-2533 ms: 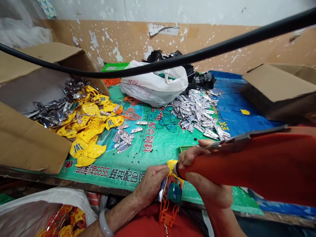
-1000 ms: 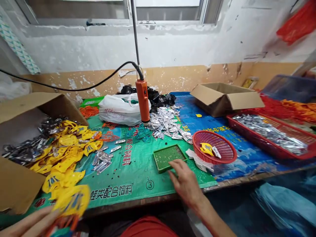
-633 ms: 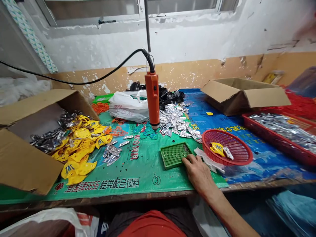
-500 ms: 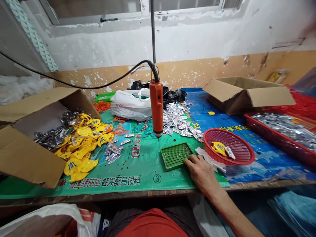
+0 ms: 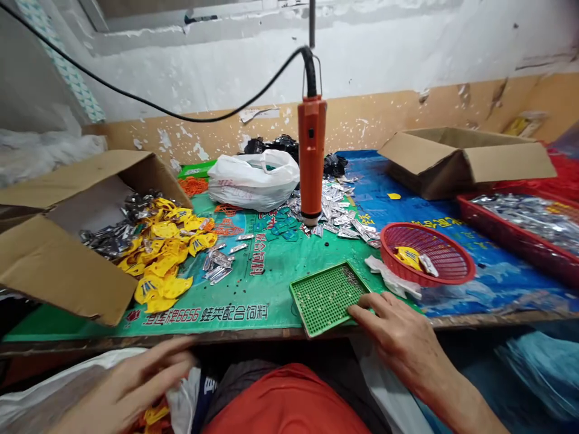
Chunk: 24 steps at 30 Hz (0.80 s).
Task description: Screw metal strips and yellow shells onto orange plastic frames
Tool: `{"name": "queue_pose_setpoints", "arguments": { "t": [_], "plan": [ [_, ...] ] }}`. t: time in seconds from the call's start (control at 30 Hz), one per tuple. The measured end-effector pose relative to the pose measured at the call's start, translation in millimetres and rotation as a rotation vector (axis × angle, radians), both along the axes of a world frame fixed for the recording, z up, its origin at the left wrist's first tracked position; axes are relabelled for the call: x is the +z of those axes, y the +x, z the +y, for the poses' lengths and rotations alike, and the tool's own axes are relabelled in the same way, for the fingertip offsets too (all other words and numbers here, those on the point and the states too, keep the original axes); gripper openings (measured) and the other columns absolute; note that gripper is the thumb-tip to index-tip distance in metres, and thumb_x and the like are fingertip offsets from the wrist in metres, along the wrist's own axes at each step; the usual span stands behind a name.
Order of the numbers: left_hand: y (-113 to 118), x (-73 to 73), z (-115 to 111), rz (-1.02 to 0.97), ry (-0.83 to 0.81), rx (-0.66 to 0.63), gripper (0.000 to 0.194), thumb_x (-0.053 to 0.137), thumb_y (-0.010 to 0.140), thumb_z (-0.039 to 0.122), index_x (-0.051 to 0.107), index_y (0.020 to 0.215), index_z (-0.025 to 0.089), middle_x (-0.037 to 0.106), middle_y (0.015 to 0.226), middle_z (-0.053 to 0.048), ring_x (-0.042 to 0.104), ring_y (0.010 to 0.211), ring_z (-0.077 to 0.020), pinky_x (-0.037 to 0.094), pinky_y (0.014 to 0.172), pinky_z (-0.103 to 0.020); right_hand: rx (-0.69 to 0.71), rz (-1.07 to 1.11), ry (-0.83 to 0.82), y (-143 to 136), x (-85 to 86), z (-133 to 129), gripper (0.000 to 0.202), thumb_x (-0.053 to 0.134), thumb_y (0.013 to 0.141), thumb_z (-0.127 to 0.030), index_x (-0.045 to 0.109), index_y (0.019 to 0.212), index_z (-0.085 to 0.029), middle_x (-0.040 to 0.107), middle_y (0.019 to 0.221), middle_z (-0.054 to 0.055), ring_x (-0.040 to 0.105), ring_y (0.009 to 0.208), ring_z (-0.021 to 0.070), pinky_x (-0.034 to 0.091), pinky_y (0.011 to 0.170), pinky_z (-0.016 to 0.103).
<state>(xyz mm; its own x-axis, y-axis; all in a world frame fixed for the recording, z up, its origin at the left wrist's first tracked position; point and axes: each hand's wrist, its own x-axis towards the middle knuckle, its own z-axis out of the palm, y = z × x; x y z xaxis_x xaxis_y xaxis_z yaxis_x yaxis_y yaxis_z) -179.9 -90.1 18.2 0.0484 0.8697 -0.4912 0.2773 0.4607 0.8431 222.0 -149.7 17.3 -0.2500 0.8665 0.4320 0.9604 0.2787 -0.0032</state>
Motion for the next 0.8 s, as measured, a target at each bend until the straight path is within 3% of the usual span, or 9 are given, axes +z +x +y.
{"name": "queue_pose_setpoints", "arguments": {
  "t": [0.13,0.23,0.3,0.43,0.5,0.57,0.67,0.73,0.8],
  "plan": [
    [107,25.3,25,-0.610,-0.122,-0.213,0.046,0.071,0.076,0.039,0.063,0.117,0.019,0.065,0.120,-0.012,0.060,0.108,-0.0257,0.045,0.095,-0.039,0.052,0.017,0.067,-11,10.5,4,0.032,0.042,0.083,0.000,0.065,0.090,-0.022,0.064,0.083,0.005,0.050,0.071,0.0189,0.034,0.060,0.029],
    [167,22.0,31,-0.907,-0.224,-0.237,0.037,0.071,0.077,0.036,0.067,0.107,0.014,0.070,0.109,-0.013,0.062,0.106,-0.0255,0.044,0.097,-0.041,0.050,-0.006,0.060,-16,11.9,4,0.030,0.044,0.084,-0.002,0.064,0.092,-0.022,0.064,0.084,0.005,0.051,0.071,0.0190,0.035,0.060,0.030],
    [186,15.6,31,-0.971,-0.238,-0.232,0.033,0.070,0.077,0.027,0.067,0.107,0.013,0.071,0.106,-0.012,0.063,0.105,-0.0257,0.044,0.098,-0.042,0.032,-0.024,0.064,-21,9.7,3,0.025,0.046,0.085,-0.006,0.064,0.093,-0.021,0.064,0.083,0.005,0.052,0.071,0.0195,0.037,0.061,0.031],
    [185,7.6,33,-0.965,-0.242,-0.245,0.031,0.067,0.079,0.017,0.067,0.110,0.010,0.072,0.105,-0.013,0.064,0.104,-0.0256,0.046,0.098,-0.041,0.042,0.152,0.077,-25,4.0,-2,0.019,0.049,0.088,-0.011,0.064,0.093,-0.020,0.063,0.080,0.006,0.055,0.070,0.0180,0.042,0.061,0.030],
    [177,6.1,36,-0.947,-0.261,-0.246,0.031,0.067,0.080,0.017,0.067,0.110,0.009,0.073,0.104,-0.013,0.065,0.103,-0.0257,0.047,0.097,-0.041,0.011,0.426,0.079,-20,3.1,-1,0.015,0.054,0.087,-0.017,0.065,0.097,-0.021,0.063,0.086,0.006,0.058,0.074,0.0165,0.046,0.064,0.028],
    [170,4.3,39,-0.941,-0.274,-0.234,0.033,0.067,0.079,0.017,0.066,0.112,0.010,0.073,0.106,-0.013,0.066,0.103,-0.0256,0.047,0.097,-0.041,-0.152,0.790,0.044,-9,3.2,3,0.021,0.061,0.084,-0.029,0.064,0.103,-0.022,0.064,0.094,0.007,0.061,0.079,0.0167,0.049,0.067,0.029],
    [163,-0.5,42,-0.960,-0.308,-0.247,0.036,0.067,0.080,0.018,0.065,0.115,0.011,0.072,0.108,-0.013,0.066,0.102,-0.0258,0.046,0.098,-0.041,-0.380,1.444,-0.255,5,1.8,13,0.046,0.070,0.074,-0.043,0.059,0.113,-0.022,0.066,0.103,0.010,0.064,0.085,0.0201,0.051,0.067,0.032],
    [161,-4.0,43,-0.977,-0.346,-0.274,0.037,0.067,0.080,0.018,0.065,0.116,0.012,0.072,0.109,-0.013,0.067,0.101,-0.0262,0.046,0.099,-0.041,-0.307,1.826,-0.562,5,-1.0,19,0.056,0.072,0.070,-0.047,0.057,0.116,-0.020,0.067,0.104,0.011,0.065,0.086,0.0206,0.053,0.066,0.032],
    [160,-6.4,45,-0.983,-0.384,-0.298,0.039,0.067,0.080,0.018,0.064,0.118,0.013,0.072,0.109,-0.013,0.068,0.100,-0.0260,0.046,0.099,-0.041,-0.133,2.007,-0.785,-2,-4.6,23,0.051,0.074,0.068,-0.044,0.061,0.110,-0.017,0.068,0.096,0.009,0.065,0.076,0.0171,0.053,0.061,0.029]
  ]
}}
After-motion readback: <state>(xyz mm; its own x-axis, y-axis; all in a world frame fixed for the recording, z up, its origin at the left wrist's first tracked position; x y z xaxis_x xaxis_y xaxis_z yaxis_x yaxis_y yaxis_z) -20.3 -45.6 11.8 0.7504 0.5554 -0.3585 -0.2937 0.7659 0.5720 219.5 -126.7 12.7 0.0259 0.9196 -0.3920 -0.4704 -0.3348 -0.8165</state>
